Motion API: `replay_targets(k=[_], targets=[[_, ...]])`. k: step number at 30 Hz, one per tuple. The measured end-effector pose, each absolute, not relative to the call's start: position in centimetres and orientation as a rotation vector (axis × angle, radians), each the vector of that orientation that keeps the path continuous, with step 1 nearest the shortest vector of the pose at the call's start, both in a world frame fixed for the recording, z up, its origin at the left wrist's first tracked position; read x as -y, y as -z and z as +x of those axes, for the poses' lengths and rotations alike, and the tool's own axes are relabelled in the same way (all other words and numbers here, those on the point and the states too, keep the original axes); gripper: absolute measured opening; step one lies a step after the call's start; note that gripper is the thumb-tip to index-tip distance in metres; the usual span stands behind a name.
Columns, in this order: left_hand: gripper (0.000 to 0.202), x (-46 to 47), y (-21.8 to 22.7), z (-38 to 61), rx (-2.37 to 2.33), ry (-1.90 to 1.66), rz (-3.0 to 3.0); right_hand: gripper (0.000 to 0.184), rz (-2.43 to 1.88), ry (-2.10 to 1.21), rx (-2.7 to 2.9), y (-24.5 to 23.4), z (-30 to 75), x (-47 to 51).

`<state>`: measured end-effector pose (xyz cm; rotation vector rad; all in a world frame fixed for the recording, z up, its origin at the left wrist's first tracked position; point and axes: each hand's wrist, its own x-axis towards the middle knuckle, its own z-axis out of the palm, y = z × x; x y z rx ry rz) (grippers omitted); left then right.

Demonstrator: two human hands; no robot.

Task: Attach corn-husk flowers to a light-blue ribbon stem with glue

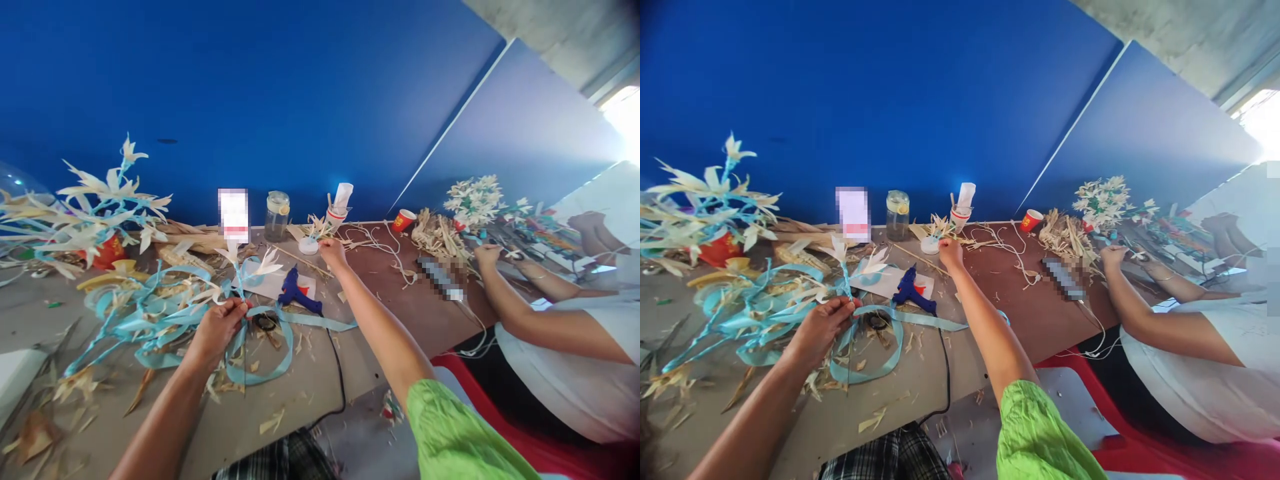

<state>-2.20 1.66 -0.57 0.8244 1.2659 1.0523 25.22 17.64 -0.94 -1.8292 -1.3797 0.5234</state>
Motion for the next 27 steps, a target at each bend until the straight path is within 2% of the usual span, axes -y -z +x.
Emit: replay_targets(k=[11, 19, 23, 27], targets=[[0.043, -1.5, 0.2, -2.1, -1.275, -1.034, 0.758, 0.020, -2.079, -0.427, 1.326, 3.1, 21.9, -22.6], [0.041, -1.5, 0.2, -1.8, -1.235, -1.046, 0.772, 0.022, -1.908, -0.346, 1.356, 2.2, 22.3, -21.3], [0.038, -1.5, 0.5, -1.9, -1.246, -1.020, 0.799, 0.012, -1.819, -0.481, 1.381, 1.8, 22.4, -20.1], [0.035, -1.5, 0.6, -1.9, -1.265, -1.048, 0.829, 0.014, -1.722, -0.631, 1.319, 0.6, 22.0, -19.2]])
